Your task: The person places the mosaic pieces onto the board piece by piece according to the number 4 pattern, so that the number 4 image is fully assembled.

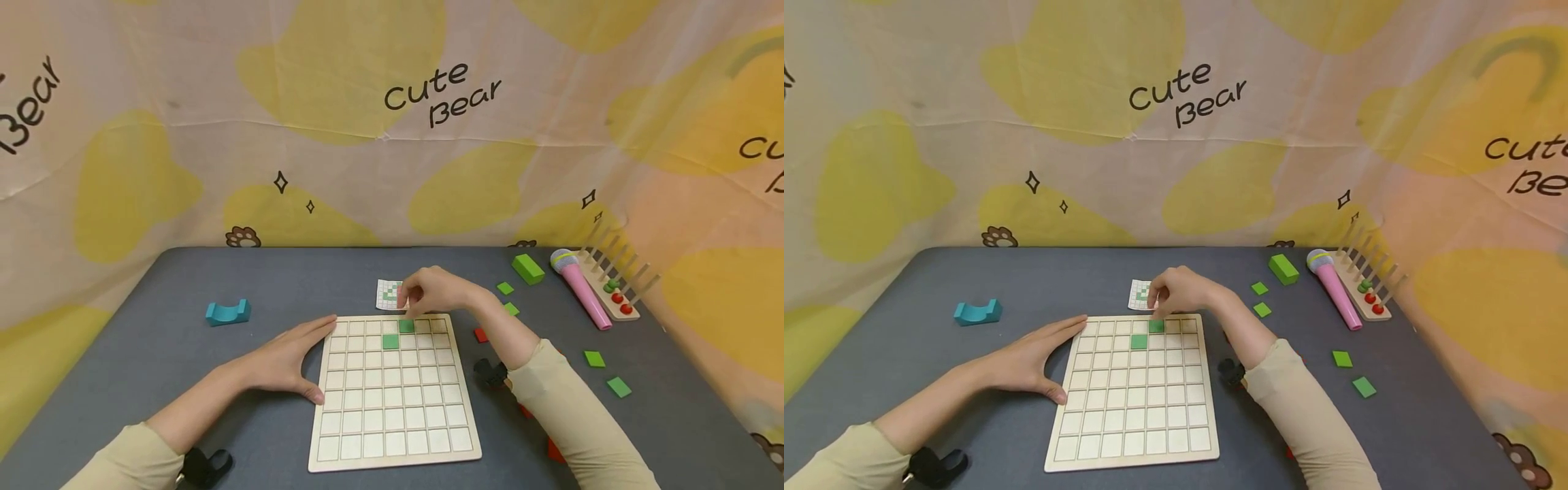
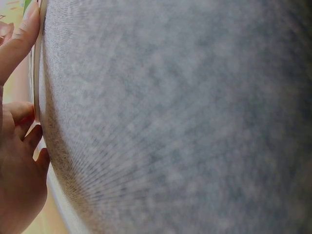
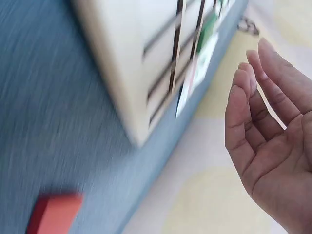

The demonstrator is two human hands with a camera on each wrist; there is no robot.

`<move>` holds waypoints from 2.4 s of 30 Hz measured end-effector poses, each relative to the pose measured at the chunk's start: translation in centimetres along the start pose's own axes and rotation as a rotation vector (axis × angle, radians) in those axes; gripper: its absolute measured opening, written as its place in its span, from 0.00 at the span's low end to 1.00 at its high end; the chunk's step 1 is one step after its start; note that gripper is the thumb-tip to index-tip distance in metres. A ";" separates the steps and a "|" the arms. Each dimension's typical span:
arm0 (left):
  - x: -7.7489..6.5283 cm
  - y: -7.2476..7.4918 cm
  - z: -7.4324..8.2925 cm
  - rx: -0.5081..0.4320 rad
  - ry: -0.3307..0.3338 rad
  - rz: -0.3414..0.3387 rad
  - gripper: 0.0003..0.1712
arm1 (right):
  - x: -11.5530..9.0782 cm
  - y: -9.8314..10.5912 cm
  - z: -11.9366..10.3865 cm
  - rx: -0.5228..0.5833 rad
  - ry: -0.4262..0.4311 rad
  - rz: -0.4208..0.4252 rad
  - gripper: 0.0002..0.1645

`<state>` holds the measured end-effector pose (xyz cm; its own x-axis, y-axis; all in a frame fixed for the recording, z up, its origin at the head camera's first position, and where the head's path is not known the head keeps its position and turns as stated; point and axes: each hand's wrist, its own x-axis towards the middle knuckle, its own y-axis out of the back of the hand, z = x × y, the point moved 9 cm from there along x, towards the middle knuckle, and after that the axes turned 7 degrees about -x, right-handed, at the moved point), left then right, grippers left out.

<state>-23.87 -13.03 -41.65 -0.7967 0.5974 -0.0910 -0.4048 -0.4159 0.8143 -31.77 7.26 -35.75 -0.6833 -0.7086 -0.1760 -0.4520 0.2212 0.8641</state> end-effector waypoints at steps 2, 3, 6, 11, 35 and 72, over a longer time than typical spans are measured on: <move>0.0 0.0 0.1 -0.001 -0.001 -0.003 0.74 | -1.1 1.1 1.4 0.009 -0.034 0.029 0.11; 0.1 0.0 0.1 -0.001 -0.001 -0.004 0.74 | -1.6 1.7 2.1 0.011 -0.052 0.045 0.12; 0.1 0.0 0.3 -0.003 -0.001 -0.005 0.74 | -3.5 3.3 4.5 0.030 -0.107 0.087 0.14; 0.1 0.2 0.3 0.003 -0.004 -0.004 0.74 | -6.4 5.6 8.3 0.009 -0.165 0.153 0.16; 0.0 -0.1 0.2 0.003 -0.009 -0.004 0.74 | -9.9 4.7 14.8 -0.066 -0.247 0.160 0.28; 0.0 -0.2 0.1 0.027 -0.010 -0.001 0.73 | -9.6 4.3 15.2 -0.200 -0.222 0.220 0.13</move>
<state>-23.72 -12.85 -41.74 -0.7920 0.6045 -0.0858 -0.3930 -0.3971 0.8294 -35.86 25.20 -37.48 -0.8691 -0.4915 -0.0546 -0.1744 0.2013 0.9639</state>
